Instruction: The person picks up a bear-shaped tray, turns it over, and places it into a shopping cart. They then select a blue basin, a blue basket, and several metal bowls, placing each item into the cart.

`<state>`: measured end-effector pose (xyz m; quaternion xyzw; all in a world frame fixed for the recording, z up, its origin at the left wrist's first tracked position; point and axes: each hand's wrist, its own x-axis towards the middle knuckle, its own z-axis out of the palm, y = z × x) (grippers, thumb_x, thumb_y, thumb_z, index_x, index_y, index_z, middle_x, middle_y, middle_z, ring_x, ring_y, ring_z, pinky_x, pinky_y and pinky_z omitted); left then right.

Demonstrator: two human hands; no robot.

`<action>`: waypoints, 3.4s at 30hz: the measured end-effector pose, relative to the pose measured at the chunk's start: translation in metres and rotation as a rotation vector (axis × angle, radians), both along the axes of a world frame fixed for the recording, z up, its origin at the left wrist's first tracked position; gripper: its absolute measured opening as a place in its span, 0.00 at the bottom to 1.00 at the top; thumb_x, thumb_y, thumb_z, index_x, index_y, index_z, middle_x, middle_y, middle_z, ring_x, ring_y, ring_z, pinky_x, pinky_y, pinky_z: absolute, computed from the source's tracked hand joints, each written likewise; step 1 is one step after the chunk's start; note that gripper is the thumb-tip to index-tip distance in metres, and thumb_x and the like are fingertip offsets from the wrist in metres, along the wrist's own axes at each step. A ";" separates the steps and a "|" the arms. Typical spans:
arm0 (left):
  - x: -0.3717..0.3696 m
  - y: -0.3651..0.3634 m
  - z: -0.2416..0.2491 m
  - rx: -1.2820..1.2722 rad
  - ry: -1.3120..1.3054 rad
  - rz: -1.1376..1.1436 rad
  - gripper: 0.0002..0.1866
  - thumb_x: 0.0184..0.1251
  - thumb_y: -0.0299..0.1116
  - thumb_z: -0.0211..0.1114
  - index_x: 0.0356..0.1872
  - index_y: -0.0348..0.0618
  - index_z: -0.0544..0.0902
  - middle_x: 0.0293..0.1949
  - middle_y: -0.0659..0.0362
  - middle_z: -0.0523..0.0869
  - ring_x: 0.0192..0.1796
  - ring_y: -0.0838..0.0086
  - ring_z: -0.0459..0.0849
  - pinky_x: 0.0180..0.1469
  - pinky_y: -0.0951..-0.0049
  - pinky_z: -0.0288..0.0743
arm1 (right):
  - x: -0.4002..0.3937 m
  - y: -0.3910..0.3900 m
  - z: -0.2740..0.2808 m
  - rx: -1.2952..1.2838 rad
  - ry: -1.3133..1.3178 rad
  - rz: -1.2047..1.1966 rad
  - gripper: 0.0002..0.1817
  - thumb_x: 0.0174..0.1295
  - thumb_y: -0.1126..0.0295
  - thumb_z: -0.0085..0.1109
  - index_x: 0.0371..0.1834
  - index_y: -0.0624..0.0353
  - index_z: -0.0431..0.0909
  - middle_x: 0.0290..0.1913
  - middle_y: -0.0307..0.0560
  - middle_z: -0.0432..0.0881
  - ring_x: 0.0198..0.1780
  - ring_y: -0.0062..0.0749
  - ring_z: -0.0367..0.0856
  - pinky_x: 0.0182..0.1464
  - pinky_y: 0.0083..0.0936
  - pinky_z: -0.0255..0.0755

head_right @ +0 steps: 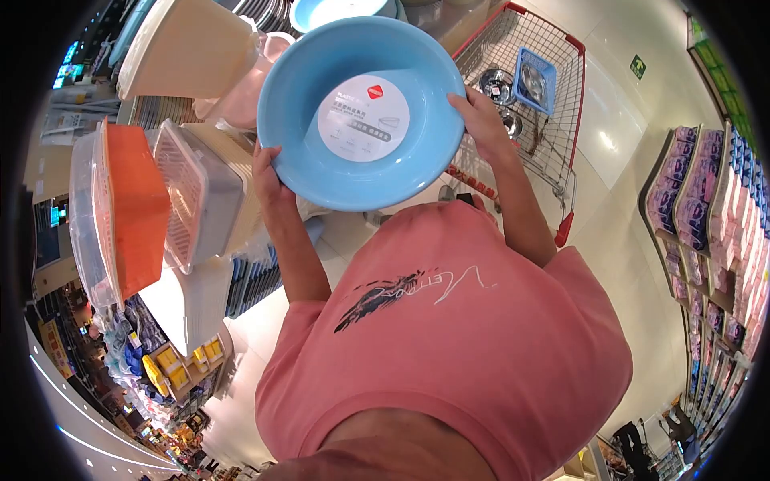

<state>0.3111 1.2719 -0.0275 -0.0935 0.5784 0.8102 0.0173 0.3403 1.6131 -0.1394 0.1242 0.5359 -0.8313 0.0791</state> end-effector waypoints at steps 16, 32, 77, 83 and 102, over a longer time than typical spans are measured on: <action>-0.029 0.005 -0.016 0.179 -0.090 0.231 0.25 0.61 0.22 0.52 0.62 0.30 0.72 0.57 0.48 0.79 0.58 0.58 0.81 0.62 0.58 0.78 | -0.003 -0.020 0.032 0.891 0.747 0.032 0.37 0.41 0.50 0.83 0.57 0.46 0.79 0.81 0.56 0.46 0.77 0.58 0.58 0.72 0.48 0.64; -0.086 0.037 0.003 -0.057 0.019 -0.169 0.19 0.77 0.44 0.57 0.56 0.38 0.78 0.50 0.54 0.85 0.50 0.73 0.83 0.50 0.75 0.72 | 0.025 -0.070 0.049 0.991 0.324 -0.286 0.22 0.46 0.63 0.79 0.40 0.56 0.77 0.67 0.46 0.76 0.56 0.45 0.82 0.53 0.38 0.77; -0.085 0.127 -0.058 -0.225 -0.170 -0.942 0.28 0.82 0.50 0.47 0.68 0.37 0.71 0.66 0.54 0.76 0.58 0.68 0.81 0.55 0.66 0.78 | 0.083 0.004 0.052 1.347 0.101 -0.806 0.24 0.38 0.74 0.80 0.41 0.53 0.80 0.60 0.37 0.80 0.52 0.33 0.84 0.49 0.30 0.81; -0.080 0.131 -0.041 -0.155 -0.137 -0.903 0.34 0.82 0.54 0.42 0.75 0.36 0.61 0.70 0.50 0.71 0.60 0.66 0.79 0.58 0.63 0.78 | 0.078 -0.006 0.050 1.328 0.078 -0.799 0.24 0.36 0.74 0.81 0.39 0.52 0.80 0.58 0.35 0.81 0.51 0.35 0.84 0.48 0.33 0.80; -0.089 0.119 -0.072 -0.301 -0.152 -1.006 0.25 0.81 0.43 0.53 0.66 0.34 0.73 0.62 0.53 0.80 0.57 0.71 0.82 0.55 0.71 0.77 | 0.120 0.030 0.034 1.274 -0.048 -1.378 0.19 0.45 0.71 0.81 0.39 0.56 0.82 0.56 0.44 0.81 0.55 0.38 0.80 0.52 0.33 0.78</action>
